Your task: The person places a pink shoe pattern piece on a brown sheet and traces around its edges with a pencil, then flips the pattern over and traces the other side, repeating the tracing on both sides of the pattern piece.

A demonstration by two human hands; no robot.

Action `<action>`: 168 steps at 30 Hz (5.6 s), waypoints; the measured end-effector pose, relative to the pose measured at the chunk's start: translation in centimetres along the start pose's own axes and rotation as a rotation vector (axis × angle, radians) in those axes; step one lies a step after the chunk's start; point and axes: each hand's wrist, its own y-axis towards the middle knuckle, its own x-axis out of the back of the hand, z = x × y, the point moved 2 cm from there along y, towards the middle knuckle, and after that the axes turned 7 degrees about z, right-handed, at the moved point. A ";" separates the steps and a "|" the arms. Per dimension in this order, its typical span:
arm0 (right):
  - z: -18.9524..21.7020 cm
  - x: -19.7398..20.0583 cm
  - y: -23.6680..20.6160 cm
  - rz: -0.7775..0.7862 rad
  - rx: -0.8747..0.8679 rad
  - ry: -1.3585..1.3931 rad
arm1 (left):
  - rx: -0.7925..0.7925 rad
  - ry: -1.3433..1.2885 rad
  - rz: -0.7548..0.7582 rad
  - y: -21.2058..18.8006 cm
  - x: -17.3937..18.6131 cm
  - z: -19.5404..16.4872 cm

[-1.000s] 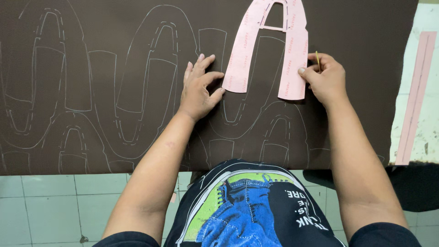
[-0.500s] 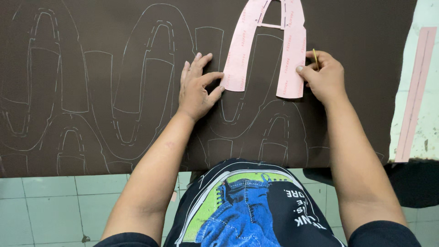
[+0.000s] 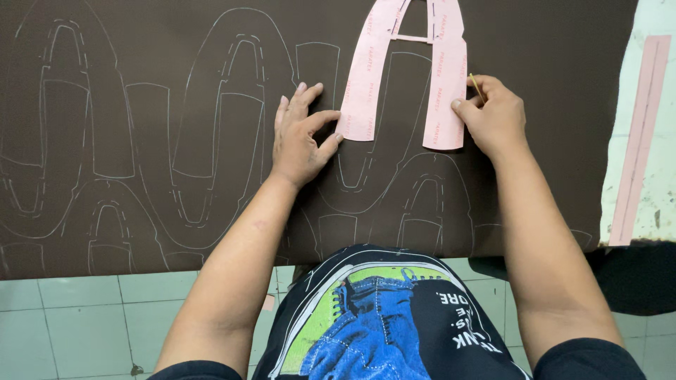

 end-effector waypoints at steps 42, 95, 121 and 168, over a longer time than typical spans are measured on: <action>-0.3 0.2 0.3 0.072 -0.054 0.195 | 0.001 0.023 -0.005 -0.1 0.3 -0.6; -1.9 -3.2 -6.5 -0.173 -0.002 -0.207 | 0.029 0.107 0.019 -0.1 -0.5 0.1; -3.1 -3.3 -7.5 -0.103 0.007 0.132 | -0.014 0.219 0.082 0.2 -0.7 0.1; 8.7 0.2 -1.1 0.069 0.536 0.099 | 0.359 0.517 0.518 7.5 -9.2 -13.1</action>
